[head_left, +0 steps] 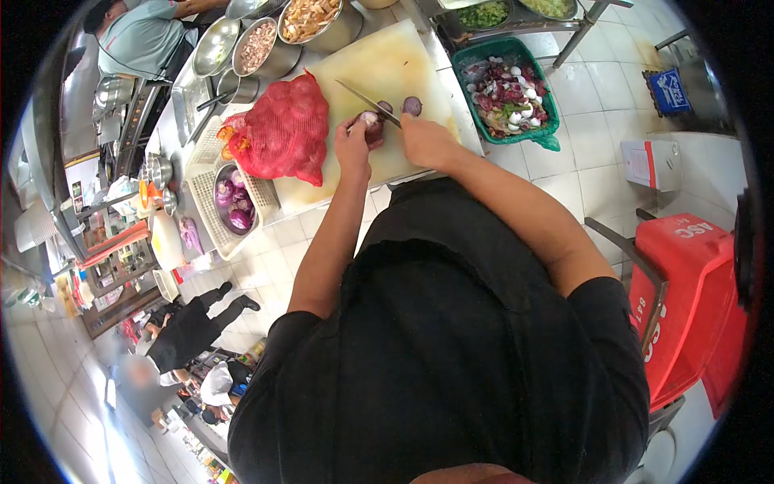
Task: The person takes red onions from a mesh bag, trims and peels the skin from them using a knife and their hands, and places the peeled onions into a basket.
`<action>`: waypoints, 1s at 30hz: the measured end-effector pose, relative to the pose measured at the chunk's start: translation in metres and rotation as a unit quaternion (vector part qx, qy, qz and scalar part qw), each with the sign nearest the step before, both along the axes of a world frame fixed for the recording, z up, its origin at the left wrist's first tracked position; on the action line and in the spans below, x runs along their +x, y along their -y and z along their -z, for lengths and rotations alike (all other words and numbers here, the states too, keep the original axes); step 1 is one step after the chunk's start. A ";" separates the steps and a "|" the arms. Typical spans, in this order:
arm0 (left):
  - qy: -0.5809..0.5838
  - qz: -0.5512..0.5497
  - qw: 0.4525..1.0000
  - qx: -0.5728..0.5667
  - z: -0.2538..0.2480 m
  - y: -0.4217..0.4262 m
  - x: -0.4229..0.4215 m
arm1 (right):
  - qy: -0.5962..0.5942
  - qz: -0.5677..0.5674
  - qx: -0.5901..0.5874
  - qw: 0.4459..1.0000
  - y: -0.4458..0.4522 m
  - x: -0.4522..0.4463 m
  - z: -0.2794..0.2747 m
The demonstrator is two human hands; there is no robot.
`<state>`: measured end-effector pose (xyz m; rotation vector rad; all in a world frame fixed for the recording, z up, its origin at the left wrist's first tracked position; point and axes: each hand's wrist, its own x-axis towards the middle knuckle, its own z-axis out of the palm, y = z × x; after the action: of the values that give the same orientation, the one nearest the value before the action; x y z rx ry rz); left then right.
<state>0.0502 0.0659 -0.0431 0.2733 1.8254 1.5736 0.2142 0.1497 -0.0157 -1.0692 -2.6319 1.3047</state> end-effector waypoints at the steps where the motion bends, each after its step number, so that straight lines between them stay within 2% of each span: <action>1: 0.005 0.002 1.000 0.007 0.001 0.001 -0.001 | 0.004 -0.001 -0.002 1.000 -0.001 0.002 -0.002; 4: -0.026 0.007 0.999 0.018 0.001 0.003 0.002 | 0.011 0.003 -0.001 1.000 -0.003 0.003 0.000; 7: 0.027 -0.006 0.996 0.082 -0.012 0.013 0.008 | 0.017 -0.005 0.006 1.000 -0.005 0.004 0.002; 10: 0.030 0.047 0.991 0.126 -0.021 0.022 -0.001 | 0.006 -0.010 0.013 1.000 -0.007 0.006 0.000; 13: 0.131 0.077 0.973 0.172 -0.030 0.030 -0.009 | -0.004 0.008 -0.040 0.999 -0.016 0.012 -0.006; 16: 0.208 0.063 0.955 0.202 -0.034 0.038 -0.010 | -0.095 0.022 -0.074 0.993 -0.015 0.030 0.002; 19: 0.231 0.046 0.952 0.194 -0.042 0.041 -0.001 | -0.240 0.061 -0.242 0.938 -0.007 0.043 -0.011; 20: 0.232 0.044 0.953 0.193 -0.042 0.041 0.002 | -0.232 0.131 -0.376 0.887 -0.001 0.045 -0.027; 23: 0.235 0.052 0.950 0.200 -0.045 0.037 0.010 | -0.211 0.165 -0.490 0.829 -0.005 0.048 -0.064; 24: 0.236 0.058 0.948 0.206 -0.048 0.034 0.014 | -0.224 0.134 -0.494 0.829 -0.006 0.048 -0.075; 27: 0.223 0.059 0.954 0.193 -0.057 0.025 0.025 | -0.223 0.143 -0.544 0.796 -0.011 0.042 -0.084; 30: 0.202 0.064 0.955 0.208 -0.059 0.015 0.033 | -0.249 0.123 -0.524 0.806 -0.010 0.033 -0.078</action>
<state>0.0833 0.0510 0.0156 0.2321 1.1369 1.7602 0.2468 0.1598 0.0622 -0.8325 -1.2372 2.5632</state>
